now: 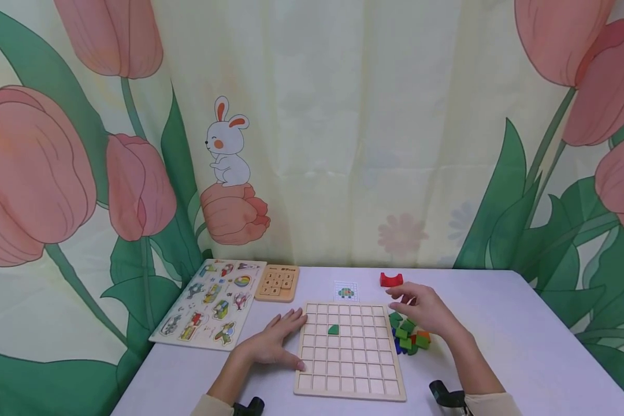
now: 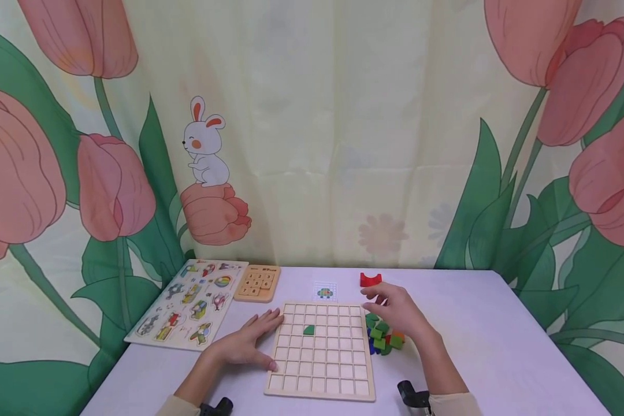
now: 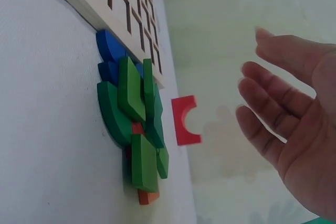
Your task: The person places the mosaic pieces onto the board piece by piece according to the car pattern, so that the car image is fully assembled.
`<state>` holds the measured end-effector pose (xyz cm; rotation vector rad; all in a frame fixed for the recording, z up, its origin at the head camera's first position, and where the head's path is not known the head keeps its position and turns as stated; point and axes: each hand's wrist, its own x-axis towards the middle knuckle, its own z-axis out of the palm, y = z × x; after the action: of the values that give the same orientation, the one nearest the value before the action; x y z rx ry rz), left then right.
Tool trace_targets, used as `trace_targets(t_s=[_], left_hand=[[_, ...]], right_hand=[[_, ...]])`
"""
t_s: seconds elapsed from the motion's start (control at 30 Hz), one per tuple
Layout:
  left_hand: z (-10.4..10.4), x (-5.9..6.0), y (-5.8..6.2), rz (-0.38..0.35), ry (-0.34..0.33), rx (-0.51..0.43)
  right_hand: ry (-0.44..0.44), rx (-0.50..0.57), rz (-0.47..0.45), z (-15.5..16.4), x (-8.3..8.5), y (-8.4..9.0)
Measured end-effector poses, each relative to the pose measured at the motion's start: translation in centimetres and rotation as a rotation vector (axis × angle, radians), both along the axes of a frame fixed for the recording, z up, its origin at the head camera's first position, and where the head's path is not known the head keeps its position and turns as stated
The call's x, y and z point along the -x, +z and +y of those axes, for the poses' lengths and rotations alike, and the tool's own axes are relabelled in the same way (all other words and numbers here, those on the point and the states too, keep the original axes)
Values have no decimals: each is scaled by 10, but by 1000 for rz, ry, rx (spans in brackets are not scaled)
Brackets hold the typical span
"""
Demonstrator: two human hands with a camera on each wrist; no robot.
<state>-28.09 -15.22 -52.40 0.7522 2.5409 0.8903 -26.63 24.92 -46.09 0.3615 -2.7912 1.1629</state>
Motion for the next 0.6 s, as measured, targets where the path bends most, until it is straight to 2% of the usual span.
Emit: trace_targets(t_s=[0.13, 0.33, 0.43, 0.6], left_hand=[[0, -1, 0, -1, -3, -13], [-1, 0, 0, 2, -6, -15], [-1, 0, 0, 4, -7, -17], [-1, 0, 0, 12, -10, -17]], right_hand=[[16, -13, -98, 8, 1, -2], [93, -7, -281, 17, 1, -8], [122, -15, -321, 19, 1, -12], [142, -38, -338, 19, 2, -18]])
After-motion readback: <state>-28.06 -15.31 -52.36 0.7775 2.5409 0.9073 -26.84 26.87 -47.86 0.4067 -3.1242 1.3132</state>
